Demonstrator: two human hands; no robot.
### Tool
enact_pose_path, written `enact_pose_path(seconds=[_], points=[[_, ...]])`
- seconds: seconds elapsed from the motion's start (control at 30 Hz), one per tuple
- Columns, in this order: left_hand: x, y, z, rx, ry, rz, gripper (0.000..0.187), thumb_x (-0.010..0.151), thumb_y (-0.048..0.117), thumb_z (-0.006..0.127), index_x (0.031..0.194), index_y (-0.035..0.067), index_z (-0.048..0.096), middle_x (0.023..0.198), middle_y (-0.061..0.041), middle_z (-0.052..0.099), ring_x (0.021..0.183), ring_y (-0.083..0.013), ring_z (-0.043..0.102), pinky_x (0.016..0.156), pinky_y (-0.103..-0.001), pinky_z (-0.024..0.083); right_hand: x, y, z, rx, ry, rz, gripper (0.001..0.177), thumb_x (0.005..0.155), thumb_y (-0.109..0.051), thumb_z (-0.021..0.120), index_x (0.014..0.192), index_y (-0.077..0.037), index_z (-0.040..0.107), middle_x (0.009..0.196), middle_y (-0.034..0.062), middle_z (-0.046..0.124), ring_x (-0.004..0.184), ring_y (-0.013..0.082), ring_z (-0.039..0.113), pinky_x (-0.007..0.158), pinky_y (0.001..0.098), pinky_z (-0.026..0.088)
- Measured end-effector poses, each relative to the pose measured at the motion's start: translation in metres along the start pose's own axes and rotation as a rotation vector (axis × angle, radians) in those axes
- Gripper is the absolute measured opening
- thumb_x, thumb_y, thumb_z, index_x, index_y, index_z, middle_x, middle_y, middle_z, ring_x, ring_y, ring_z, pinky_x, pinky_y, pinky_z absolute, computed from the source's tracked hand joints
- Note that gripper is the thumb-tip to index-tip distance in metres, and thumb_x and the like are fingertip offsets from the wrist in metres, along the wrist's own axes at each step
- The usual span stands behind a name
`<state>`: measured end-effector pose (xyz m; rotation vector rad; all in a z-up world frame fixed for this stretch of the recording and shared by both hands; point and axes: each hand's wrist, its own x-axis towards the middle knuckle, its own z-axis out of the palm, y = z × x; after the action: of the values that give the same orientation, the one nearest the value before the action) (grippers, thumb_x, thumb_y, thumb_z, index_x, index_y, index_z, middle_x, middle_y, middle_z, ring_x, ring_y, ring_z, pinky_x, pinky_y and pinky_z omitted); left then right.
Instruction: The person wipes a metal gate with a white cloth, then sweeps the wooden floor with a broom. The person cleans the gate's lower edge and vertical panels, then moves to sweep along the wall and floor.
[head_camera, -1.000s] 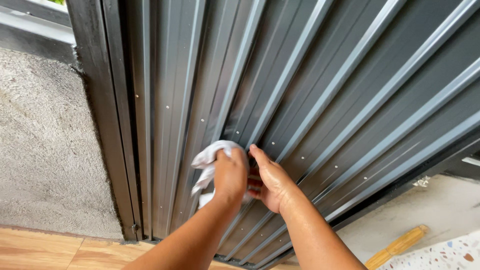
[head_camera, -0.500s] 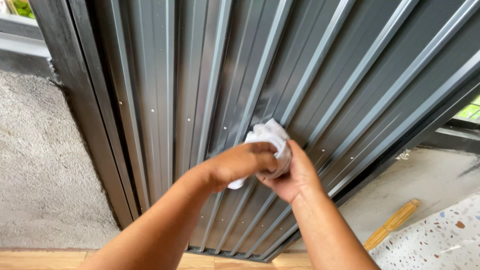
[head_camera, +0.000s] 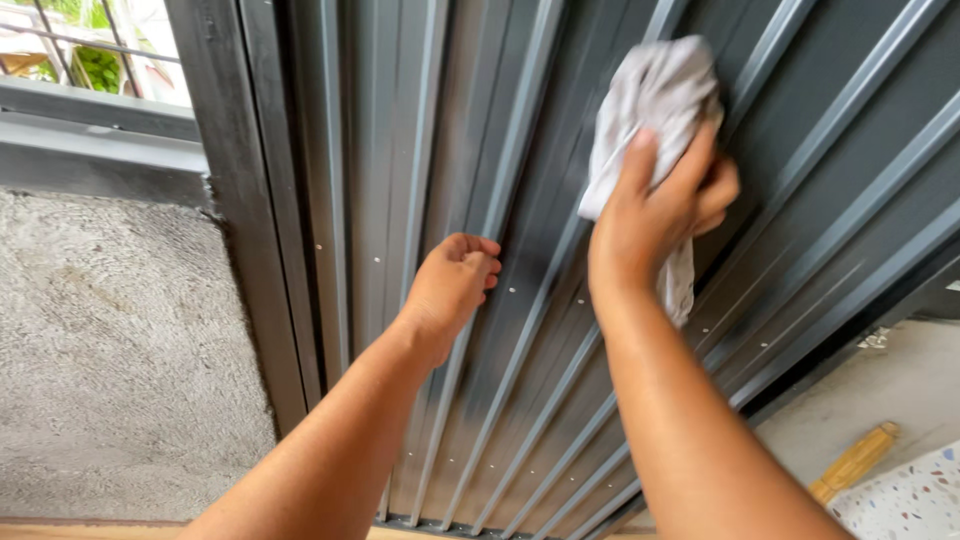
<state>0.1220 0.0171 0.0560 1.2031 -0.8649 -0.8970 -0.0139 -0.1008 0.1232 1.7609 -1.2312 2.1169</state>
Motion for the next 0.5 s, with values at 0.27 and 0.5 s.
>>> enact_pose_path(seconds=[0.27, 0.5], points=[[-0.009, 0.0, -0.011, 0.103, -0.059, -0.014, 0.032, 0.092, 0.011, 0.047, 0.119, 0.005, 0.064, 0.111, -0.008, 0.068, 0.103, -0.0156, 0.061, 0.094, -0.031, 0.049, -0.133, 0.052, -0.008, 0.018, -0.3, 0.335, 0.063, 0.1, -0.035, 0.058, 0.156, -0.019, 0.034, 0.143, 0.0245, 0.037, 0.126, 0.0457, 0.04, 0.11, 0.0567, 0.031], [-0.011, -0.005, 0.026, 0.24, -0.169, -0.029, 0.034, 0.093, 0.015, 0.052, 0.122, 0.006, 0.066, 0.109, -0.011, 0.071, 0.096, -0.0177, 0.063, 0.089, -0.031, 0.05, -0.14, 0.082, -0.033, 0.112, -0.393, 0.468, 0.056, 0.101, -0.031, 0.056, 0.153, -0.021, 0.037, 0.139, 0.021, 0.037, 0.129, 0.0377, 0.045, 0.111, 0.0489, 0.036]])
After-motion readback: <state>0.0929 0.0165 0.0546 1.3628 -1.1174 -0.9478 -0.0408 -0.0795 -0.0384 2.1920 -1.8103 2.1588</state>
